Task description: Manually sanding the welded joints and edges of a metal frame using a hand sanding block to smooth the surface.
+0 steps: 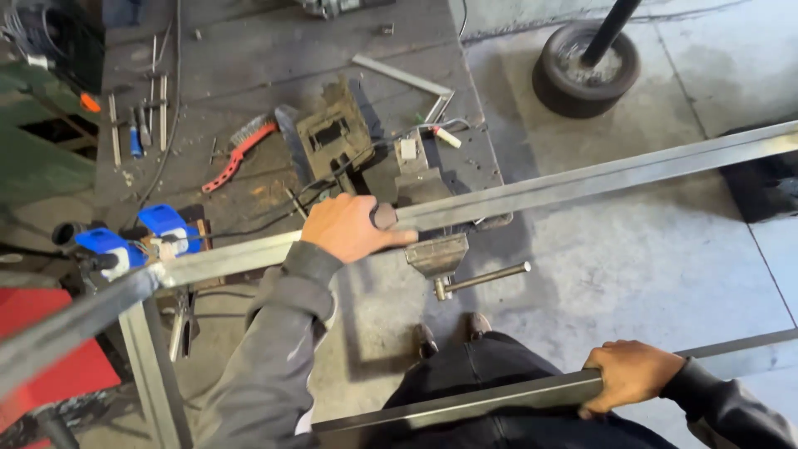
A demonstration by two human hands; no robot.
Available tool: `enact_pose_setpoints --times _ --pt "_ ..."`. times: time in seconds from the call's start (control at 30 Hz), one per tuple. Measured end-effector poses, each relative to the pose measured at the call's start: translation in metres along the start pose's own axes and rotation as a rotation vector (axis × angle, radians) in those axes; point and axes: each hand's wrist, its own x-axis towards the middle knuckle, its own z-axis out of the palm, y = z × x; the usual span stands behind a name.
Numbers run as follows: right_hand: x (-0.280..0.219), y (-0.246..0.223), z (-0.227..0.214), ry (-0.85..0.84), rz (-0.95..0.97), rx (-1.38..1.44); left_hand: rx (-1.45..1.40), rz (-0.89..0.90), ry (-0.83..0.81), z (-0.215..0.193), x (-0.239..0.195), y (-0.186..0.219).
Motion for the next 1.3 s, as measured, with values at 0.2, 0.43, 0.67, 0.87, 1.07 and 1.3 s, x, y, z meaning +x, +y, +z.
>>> enact_pose_setpoints --times 0.2,0.43,0.67,0.87,1.07,1.3 --pt "0.047 0.035 0.059 0.209 -0.064 -0.087 0.11 0.17 -0.121 -0.036 -0.053 -0.005" --pt "0.045 -0.007 0.066 0.423 -0.073 -0.181 0.007 0.174 -0.292 -0.065 -0.141 0.01" --pt "0.088 0.008 0.085 0.694 -0.063 -0.126 0.086 0.143 -0.044 -0.039 -0.248 0.071" --pt "0.088 0.04 0.073 1.057 0.05 -0.153 0.007 0.229 0.195 0.023 -0.327 0.138" --pt "0.025 0.053 0.058 1.665 -0.073 -0.248 0.056 0.307 0.184 0.102 -0.394 0.183" --pt "-0.002 0.051 0.014 2.005 -0.079 -0.226 0.304 0.264 0.368 0.092 -0.402 0.21"
